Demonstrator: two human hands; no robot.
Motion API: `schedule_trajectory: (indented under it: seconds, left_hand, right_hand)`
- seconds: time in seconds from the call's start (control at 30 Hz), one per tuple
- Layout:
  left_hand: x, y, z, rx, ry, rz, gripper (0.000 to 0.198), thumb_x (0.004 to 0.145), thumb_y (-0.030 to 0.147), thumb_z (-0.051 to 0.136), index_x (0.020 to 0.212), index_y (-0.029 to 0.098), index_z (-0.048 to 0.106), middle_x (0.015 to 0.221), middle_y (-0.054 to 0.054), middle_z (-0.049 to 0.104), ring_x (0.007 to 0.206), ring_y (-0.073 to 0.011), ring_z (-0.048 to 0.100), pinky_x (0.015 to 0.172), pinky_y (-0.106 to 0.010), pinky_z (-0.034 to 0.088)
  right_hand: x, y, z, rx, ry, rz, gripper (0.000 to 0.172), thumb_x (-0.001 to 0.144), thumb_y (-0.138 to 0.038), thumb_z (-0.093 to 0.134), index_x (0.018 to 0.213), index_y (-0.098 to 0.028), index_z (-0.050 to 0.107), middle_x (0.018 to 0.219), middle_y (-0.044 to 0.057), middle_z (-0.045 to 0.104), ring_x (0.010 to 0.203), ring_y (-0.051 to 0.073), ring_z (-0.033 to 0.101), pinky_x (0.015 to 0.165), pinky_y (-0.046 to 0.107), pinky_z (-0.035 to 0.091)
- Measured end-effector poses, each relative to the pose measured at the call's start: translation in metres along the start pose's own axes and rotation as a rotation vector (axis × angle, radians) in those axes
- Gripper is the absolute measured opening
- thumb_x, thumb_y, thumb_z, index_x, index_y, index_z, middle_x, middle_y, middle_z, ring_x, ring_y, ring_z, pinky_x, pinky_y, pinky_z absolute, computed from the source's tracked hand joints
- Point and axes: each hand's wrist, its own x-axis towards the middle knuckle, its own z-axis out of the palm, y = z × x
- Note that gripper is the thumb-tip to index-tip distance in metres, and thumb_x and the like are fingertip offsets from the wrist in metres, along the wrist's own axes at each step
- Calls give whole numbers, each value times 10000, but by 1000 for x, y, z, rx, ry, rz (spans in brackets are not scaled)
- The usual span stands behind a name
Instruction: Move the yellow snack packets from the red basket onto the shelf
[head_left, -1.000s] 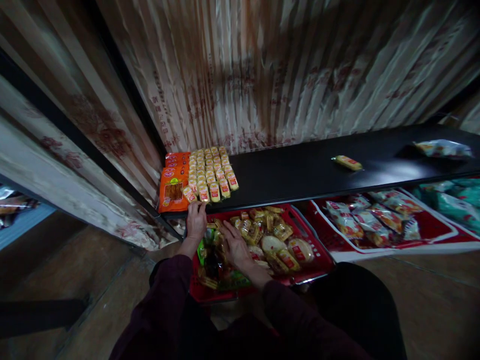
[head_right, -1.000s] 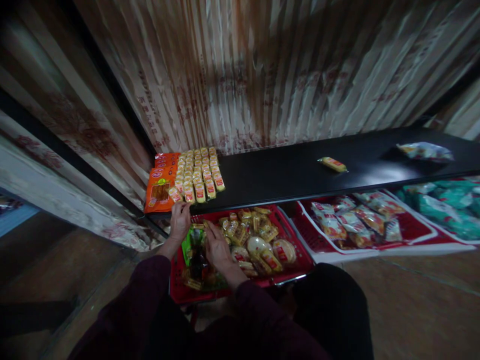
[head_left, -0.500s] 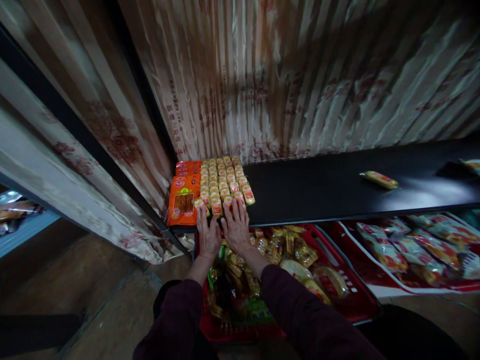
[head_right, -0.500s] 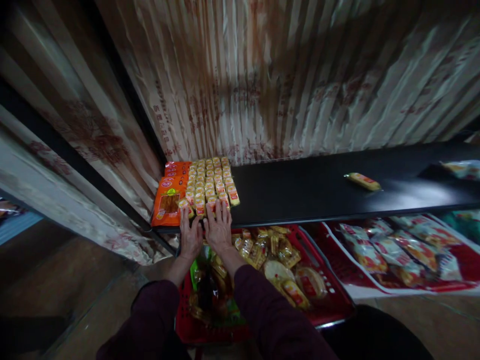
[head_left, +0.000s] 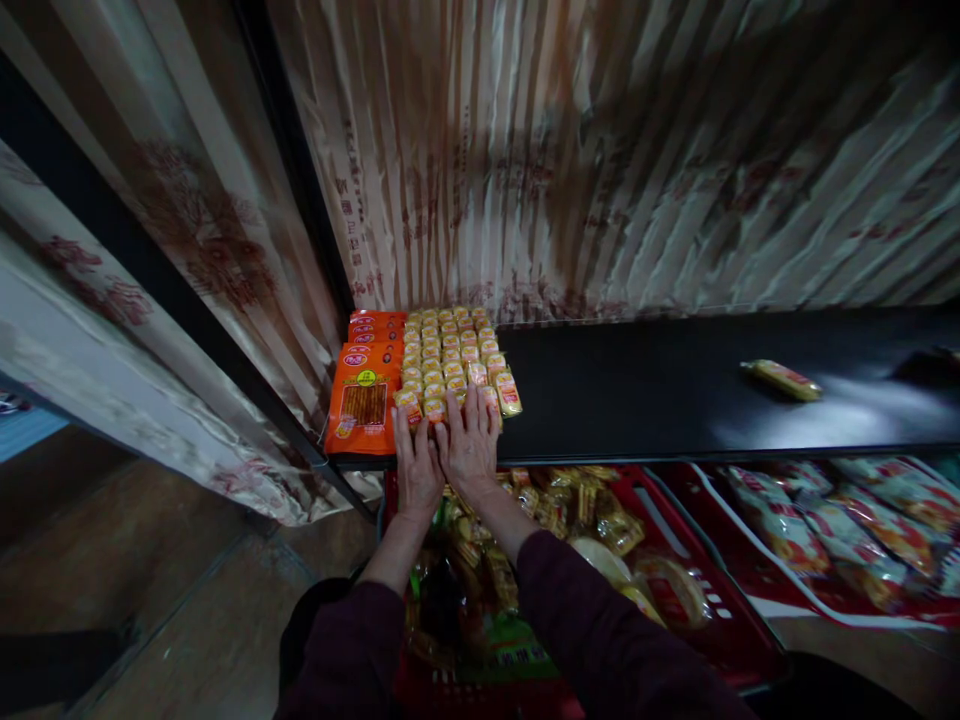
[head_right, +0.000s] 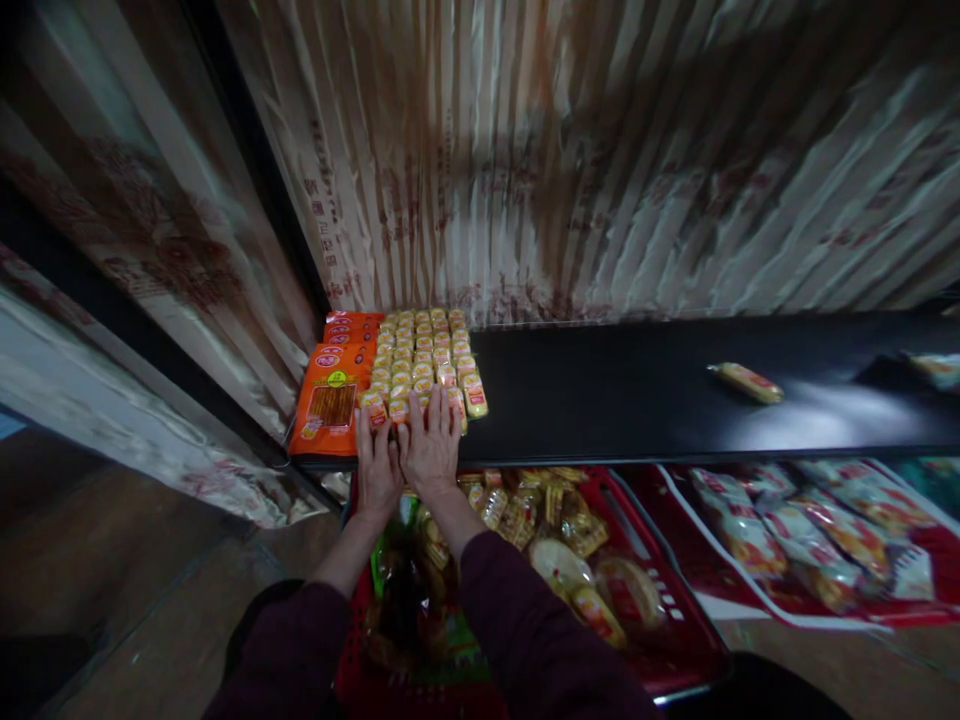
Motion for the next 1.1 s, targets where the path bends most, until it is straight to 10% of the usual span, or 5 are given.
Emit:
schedule_trajectory:
  seconds: [1.1]
  left_hand:
    - [13,-10,2,167,-57,127,442,932,190,388,1368,119,394,1508,-227,265,1435,-280,157,1098,-520,324]
  right_hand:
    - [8,1,13,132,-19,19,543,965,-282,320,1469,-98,237,1565,173,117,1455,270,21,1129,501,238]
